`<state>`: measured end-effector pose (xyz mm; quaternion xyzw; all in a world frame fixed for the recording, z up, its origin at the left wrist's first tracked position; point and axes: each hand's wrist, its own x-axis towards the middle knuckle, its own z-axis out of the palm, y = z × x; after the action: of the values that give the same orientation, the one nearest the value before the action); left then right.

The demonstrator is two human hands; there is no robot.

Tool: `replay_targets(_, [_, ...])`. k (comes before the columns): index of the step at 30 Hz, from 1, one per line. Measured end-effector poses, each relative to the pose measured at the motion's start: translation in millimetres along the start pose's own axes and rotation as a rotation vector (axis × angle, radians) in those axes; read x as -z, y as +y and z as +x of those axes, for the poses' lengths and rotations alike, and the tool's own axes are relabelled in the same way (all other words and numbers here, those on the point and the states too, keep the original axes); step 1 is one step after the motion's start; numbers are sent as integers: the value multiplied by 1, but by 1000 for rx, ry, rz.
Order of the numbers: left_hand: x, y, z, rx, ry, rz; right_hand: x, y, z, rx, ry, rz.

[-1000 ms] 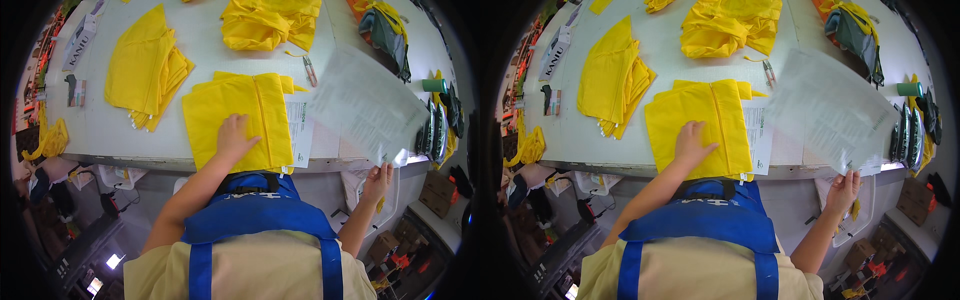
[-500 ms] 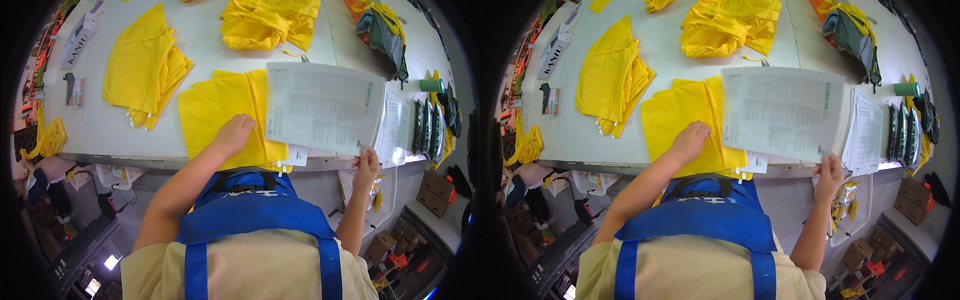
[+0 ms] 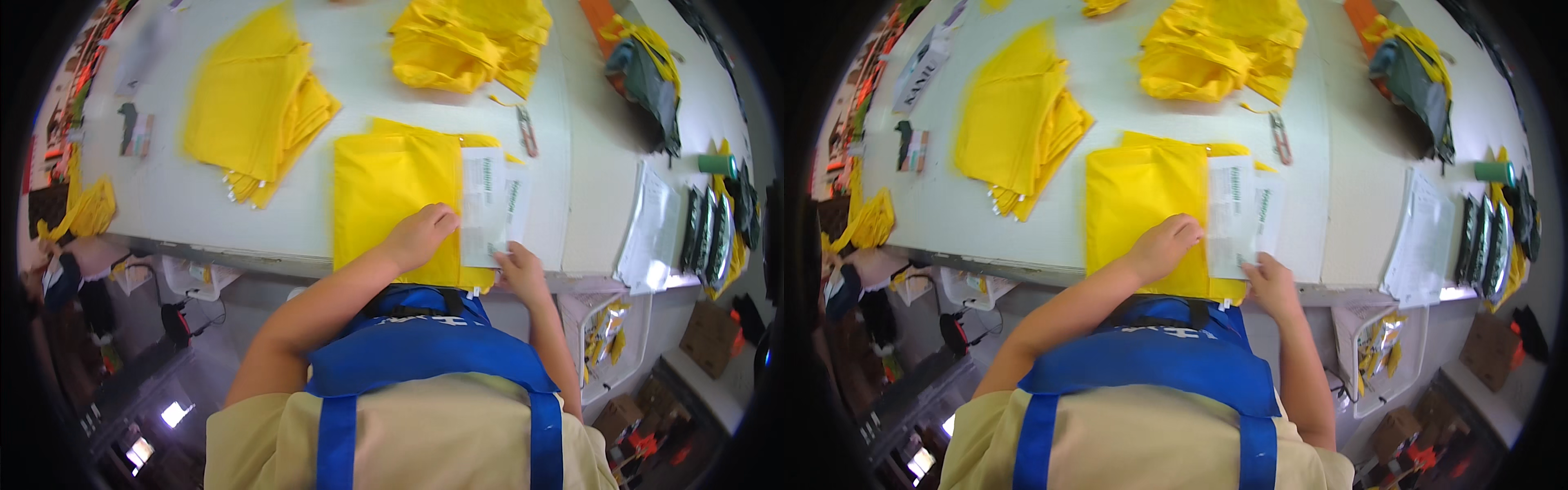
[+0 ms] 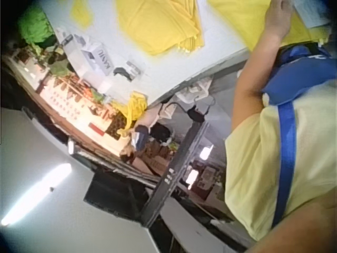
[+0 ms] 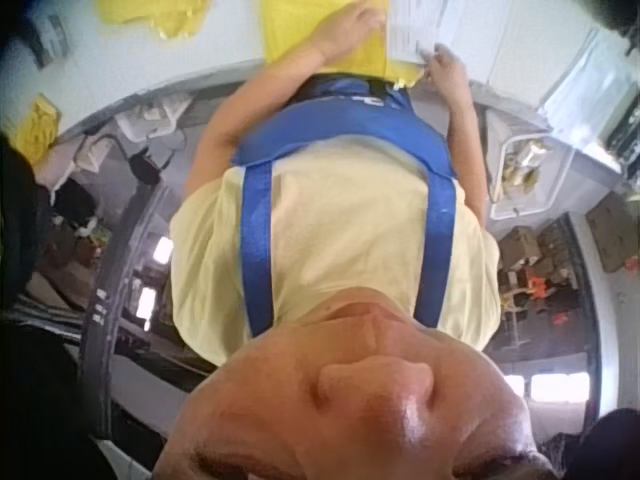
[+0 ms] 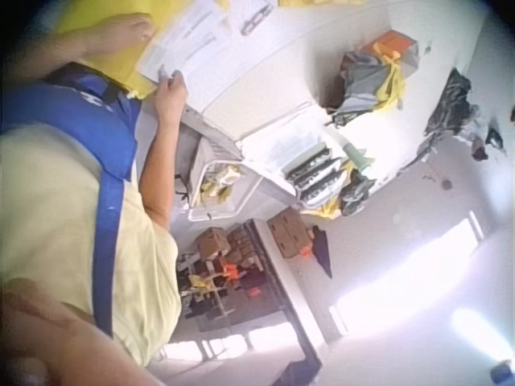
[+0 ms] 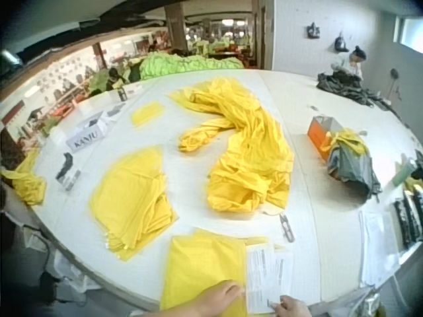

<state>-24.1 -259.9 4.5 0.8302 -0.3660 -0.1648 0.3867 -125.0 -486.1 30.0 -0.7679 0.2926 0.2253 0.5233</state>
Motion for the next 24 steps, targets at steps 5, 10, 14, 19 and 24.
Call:
replay_targets(5, [107, -100, 9, 329, 566, 490, 126, 105, 35, 96, 843, 15])
replay_targets(10, [197, -212, -45, 719, 373, 542, 239, 175, 42, -704, 1431, -205])
replay_targets(14, [209, -202, -49, 727, 416, 311, 285, 260, 46, -393, 1217, 236])
replay_targets(19, [233, -178, -51, 639, 372, 228, 311, 324, 30, -312, 1306, 777])
replay_targets(24, [166, -71, -43, 250, 306, 518, 307, 270, 10, -571, 1405, 393])
